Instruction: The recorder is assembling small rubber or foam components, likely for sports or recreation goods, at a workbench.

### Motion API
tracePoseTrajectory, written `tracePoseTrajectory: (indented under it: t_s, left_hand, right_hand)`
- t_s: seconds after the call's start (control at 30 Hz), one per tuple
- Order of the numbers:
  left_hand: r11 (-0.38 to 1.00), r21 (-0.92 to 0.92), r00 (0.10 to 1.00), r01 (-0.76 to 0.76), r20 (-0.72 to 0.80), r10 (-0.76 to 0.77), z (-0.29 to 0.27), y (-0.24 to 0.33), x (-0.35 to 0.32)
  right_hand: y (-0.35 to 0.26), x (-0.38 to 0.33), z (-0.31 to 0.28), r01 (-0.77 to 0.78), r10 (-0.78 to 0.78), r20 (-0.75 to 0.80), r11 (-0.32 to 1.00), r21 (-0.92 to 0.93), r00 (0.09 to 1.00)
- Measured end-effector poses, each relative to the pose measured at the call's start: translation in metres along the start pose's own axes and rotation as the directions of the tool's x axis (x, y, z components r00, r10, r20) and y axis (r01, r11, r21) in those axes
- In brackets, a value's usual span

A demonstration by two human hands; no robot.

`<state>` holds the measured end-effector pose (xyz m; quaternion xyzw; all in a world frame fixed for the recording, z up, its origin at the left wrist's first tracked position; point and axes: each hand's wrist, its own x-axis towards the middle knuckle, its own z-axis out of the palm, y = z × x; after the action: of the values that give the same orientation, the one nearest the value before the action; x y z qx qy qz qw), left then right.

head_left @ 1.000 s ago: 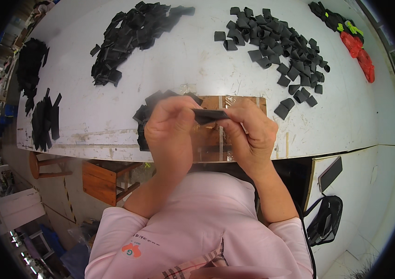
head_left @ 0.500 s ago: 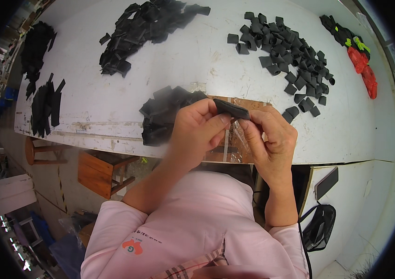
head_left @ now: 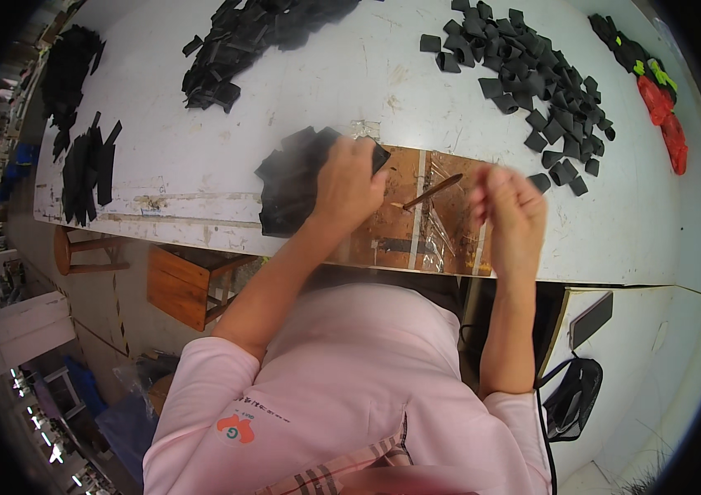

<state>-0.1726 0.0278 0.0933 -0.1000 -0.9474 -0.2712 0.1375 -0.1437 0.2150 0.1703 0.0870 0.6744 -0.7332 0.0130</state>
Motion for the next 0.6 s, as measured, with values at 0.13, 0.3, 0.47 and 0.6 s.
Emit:
tracePoseTrajectory:
  t_s: [0.13, 0.3, 0.47, 0.6]
  left_hand:
    - [0.973, 0.181, 0.964, -0.146, 0.248, 0.099, 0.007, -0.005, -0.001]
    - [0.991, -0.046, 0.983, -0.122, 0.131, 0.128, 0.0, -0.007, -0.007]
    - [0.123, -0.678, 0.685, 0.724, 0.728, -0.024, -0.056, 0.024, -0.015]
    - [-0.063, -0.632, 0.635, 0.773, 0.77, 0.064, -0.078, 0.045, -0.023]
  right_hand:
    - [0.016, -0.027, 0.003, -0.126, 0.127, 0.064, 0.992, -0.016, 0.99]
    - [0.032, -0.045, 0.014, 0.054, -0.026, 0.11, 0.964, -0.261, 0.994]
    - [0.009, -0.051, 0.035, 0.419, -0.437, 0.087, 0.756, -0.504, 0.895]
    - [0.01, -0.047, 0.027, -0.071, 0.059, 0.113, 0.992, 0.104, 0.992]
